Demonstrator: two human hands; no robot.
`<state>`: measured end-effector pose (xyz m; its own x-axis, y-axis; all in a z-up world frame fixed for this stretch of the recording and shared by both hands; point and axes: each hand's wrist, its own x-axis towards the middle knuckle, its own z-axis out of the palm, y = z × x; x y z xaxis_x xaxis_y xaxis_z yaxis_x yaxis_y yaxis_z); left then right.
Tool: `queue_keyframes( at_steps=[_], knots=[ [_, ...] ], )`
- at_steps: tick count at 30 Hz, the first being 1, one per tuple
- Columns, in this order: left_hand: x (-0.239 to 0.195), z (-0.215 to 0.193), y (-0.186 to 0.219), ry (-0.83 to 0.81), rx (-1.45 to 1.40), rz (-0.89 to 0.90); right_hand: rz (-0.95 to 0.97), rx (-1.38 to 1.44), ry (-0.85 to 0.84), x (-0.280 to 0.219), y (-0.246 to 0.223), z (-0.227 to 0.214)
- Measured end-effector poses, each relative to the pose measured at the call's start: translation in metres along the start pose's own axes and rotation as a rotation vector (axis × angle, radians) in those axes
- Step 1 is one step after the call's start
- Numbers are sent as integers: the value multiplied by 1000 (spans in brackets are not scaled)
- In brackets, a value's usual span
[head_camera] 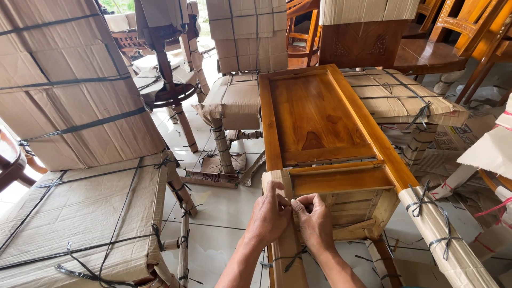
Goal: The person wraps the legs of a wooden chair with cardboard and secures them using black plastic zip ties. They repeatedly tie and twist the zip ties around the cardboard-wrapped legs to ensure the wrapping is held in place.
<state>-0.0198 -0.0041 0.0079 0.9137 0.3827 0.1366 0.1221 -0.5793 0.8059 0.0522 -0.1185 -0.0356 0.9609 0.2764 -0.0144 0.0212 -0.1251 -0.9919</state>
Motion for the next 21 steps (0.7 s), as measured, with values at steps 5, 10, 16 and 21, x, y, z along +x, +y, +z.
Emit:
queue_keyframes(
  at_steps=[5,10,16,21],
  knots=[
    [-4,-1,4,-27,-4,-9,-110,-14,25,0,8,1],
    [-5,3,3,49,54,53,-503,-345,68,3,24,2],
    [-1,16,-11,123,120,159,-747,-570,40,8,32,-2],
    [-2,13,-18,127,133,175,-299,-305,-183,-2,1,-12]
  ],
)
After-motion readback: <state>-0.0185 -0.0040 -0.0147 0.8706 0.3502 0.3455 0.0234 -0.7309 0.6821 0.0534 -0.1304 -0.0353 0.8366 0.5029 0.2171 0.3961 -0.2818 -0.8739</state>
